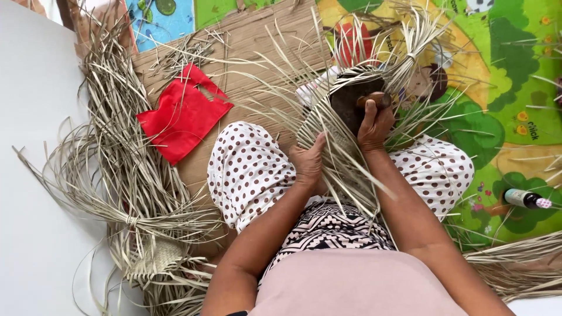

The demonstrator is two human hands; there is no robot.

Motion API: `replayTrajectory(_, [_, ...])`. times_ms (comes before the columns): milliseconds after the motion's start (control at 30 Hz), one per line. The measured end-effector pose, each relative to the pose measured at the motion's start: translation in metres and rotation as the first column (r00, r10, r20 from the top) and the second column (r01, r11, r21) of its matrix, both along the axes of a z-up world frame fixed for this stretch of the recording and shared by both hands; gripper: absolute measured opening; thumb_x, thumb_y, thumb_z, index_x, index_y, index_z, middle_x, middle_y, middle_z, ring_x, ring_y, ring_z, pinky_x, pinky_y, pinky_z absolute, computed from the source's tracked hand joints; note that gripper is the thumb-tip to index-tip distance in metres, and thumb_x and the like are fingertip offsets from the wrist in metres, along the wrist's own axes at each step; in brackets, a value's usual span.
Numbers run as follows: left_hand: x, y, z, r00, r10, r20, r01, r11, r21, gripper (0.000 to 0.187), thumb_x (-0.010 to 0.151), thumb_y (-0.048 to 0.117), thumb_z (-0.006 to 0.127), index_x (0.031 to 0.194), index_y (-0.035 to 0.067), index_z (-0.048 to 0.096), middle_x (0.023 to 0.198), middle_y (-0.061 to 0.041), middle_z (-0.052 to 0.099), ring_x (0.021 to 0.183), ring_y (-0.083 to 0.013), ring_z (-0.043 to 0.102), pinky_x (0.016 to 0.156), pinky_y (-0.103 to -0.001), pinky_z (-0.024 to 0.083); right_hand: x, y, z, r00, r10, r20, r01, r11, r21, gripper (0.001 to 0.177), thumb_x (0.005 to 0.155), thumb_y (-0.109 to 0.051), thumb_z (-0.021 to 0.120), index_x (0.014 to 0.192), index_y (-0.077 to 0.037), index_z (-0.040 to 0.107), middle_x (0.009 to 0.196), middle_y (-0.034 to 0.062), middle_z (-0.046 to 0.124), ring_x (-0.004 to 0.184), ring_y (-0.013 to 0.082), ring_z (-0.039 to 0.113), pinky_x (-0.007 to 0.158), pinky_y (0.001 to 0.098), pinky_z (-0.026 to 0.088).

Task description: A person is weaving a hat using dried grass or straw strands while sitting on the floor.

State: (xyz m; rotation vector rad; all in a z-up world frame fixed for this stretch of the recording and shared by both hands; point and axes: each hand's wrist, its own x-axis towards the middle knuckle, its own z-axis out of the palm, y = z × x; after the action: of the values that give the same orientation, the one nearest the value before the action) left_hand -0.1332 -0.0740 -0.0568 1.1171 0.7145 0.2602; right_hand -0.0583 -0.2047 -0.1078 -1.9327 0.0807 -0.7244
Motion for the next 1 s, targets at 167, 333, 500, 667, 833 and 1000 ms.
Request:
replayTrajectory(167, [0.009,0.015,-0.038,0.991,-0.112,0.066,0.106,0.99,0.088,0.04,0.071,0.016,0.098,0.097,0.0,0.073,0.082,-0.011,0.075,0.075,-0.0113,0.069,0.073,-0.031,0.059,0.001,-0.008,-0.001,0.999,0.038,0.002,-0.038,0.999,0.016,0.035,0.114,-0.039,0.047,0.101,-0.009,0.06,0.087,0.0168,0.064,0.081,0.0361,0.067,0.082,0.0457,0.054])
replayTrajectory(333, [0.02,0.076,-0.009,0.939,-0.335,0.077,0.309,0.92,0.242,0.048,0.098,0.041,0.07,0.122,-0.001,0.071,0.11,-0.021,0.073,0.106,-0.0209,0.063,0.097,-0.043,0.05,-0.012,-0.041,-0.001,0.991,0.133,-0.011,-0.133,0.991,0.021,0.034,0.108,-0.036,0.051,0.12,-0.005,0.051,0.094,0.0151,0.054,0.087,0.0287,0.058,0.084,0.0444,0.05])
replayTrajectory(500, [0.091,0.082,0.013,0.766,-0.603,-0.223,0.643,0.711,0.285,0.051,0.079,0.057,0.085,0.107,0.015,0.081,0.096,-0.004,0.08,0.1,-0.0168,0.075,0.089,-0.033,0.055,0.013,-0.051,0.054,0.982,0.149,0.116,-0.074,0.87,-0.488,0.023,0.11,-0.02,0.05,0.11,-0.002,0.065,0.096,0.0098,0.052,0.09,0.028,0.053,0.089,0.0446,0.04])
replayTrajectory(667, [0.132,0.054,0.089,0.583,-0.598,-0.551,0.762,0.638,0.114,0.084,0.064,0.037,0.088,0.131,-0.005,0.06,0.098,-0.013,0.069,0.087,-0.0242,0.065,0.075,-0.034,0.058,0.073,-0.001,0.103,0.813,0.194,-0.549,-0.566,0.482,-0.668,0.02,0.104,-0.027,0.067,0.113,-0.013,0.076,0.114,0.0103,0.07,0.108,0.0327,0.055,0.092,0.0478,0.044])
replayTrajectory(833, [0.136,0.058,0.044,0.661,-0.596,-0.457,0.73,0.652,0.206,0.023,0.075,0.022,0.088,0.094,0.012,0.08,0.073,-0.002,0.07,0.062,-0.012,0.057,0.057,-0.03,0.044,0.097,0.021,0.133,0.501,0.29,-0.815,-0.766,0.587,-0.262,0.015,0.102,-0.022,0.063,0.111,-0.018,0.075,0.123,0.0076,0.064,0.118,0.0283,0.05,0.107,0.0536,0.038])
replayTrajectory(1000, [0.136,0.056,0.05,0.651,-0.613,-0.447,0.726,0.674,0.134,0.027,0.081,0.019,0.085,0.103,0.009,0.073,0.082,-0.007,0.077,0.065,-0.0132,0.067,0.059,-0.029,0.052,0.094,0.034,0.158,0.402,0.329,-0.854,-0.701,0.711,-0.057,0.014,0.104,-0.011,0.063,0.113,-0.011,0.074,0.112,0.0123,0.069,0.097,0.0225,0.063,0.094,0.0404,0.053])
